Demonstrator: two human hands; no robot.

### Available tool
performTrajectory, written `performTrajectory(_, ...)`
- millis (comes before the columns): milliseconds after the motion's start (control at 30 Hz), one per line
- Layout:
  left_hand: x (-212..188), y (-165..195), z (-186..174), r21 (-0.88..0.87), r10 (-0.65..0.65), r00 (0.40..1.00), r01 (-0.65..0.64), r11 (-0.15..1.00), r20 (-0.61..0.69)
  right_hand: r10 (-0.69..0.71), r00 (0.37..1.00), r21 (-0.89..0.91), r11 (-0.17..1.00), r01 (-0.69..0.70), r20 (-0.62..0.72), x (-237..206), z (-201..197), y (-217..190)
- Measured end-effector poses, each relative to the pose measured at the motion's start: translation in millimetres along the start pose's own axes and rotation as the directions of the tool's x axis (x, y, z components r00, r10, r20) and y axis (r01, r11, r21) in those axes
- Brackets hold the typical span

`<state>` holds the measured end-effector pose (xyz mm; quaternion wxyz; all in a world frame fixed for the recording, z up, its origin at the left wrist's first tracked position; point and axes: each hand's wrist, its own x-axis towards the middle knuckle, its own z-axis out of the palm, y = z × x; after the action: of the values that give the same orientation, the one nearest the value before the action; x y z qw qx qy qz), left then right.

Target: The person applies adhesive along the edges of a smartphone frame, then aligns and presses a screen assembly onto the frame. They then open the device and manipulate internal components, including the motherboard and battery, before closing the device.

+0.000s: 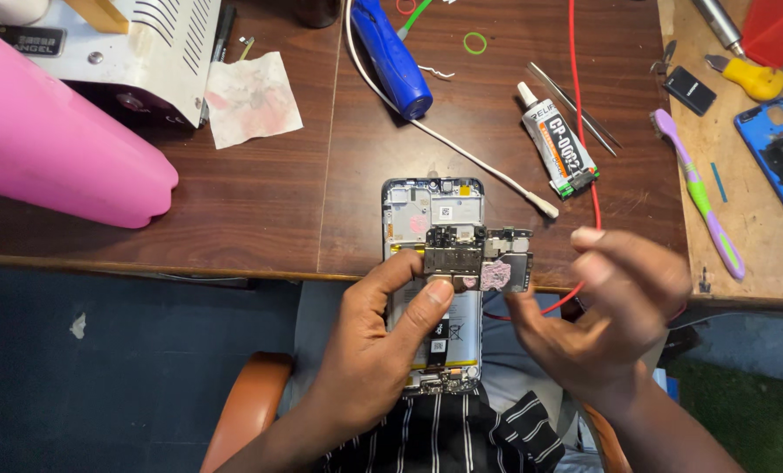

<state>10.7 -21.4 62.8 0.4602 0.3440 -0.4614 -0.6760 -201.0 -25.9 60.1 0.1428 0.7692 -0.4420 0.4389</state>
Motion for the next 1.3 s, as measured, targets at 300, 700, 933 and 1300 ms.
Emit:
performTrajectory(300,0.2,0.3,-2.3,-0.126,-0.151,0.982,0.165,0.978,0.117,0.242,0.814,0.694,0.43,-0.578,0.528,-1.7,-22.8,33.0)
performTrajectory(700,-5.2,7.6,-4.5,-0.042,-0.169,0.967,0.18,0.983,0.192,0.161,0.88,0.768,0.436,-0.469,0.446,32.5,-32.8,38.9)
performTrajectory(933,-7.9,19.1,3.1,0.076,-0.131,0.983,0.121,0.99,0.133,0.347,0.654,0.719,-0.09,-0.69,0.672,53.0,-42.7,47.2)
performTrajectory(1300,-7.4,18.0,7.0,-0.049,-0.185,0.97,0.195,0.98,0.155,0.36,0.503,0.609,-0.301,-0.734,0.785,52.7,-41.0,38.9)
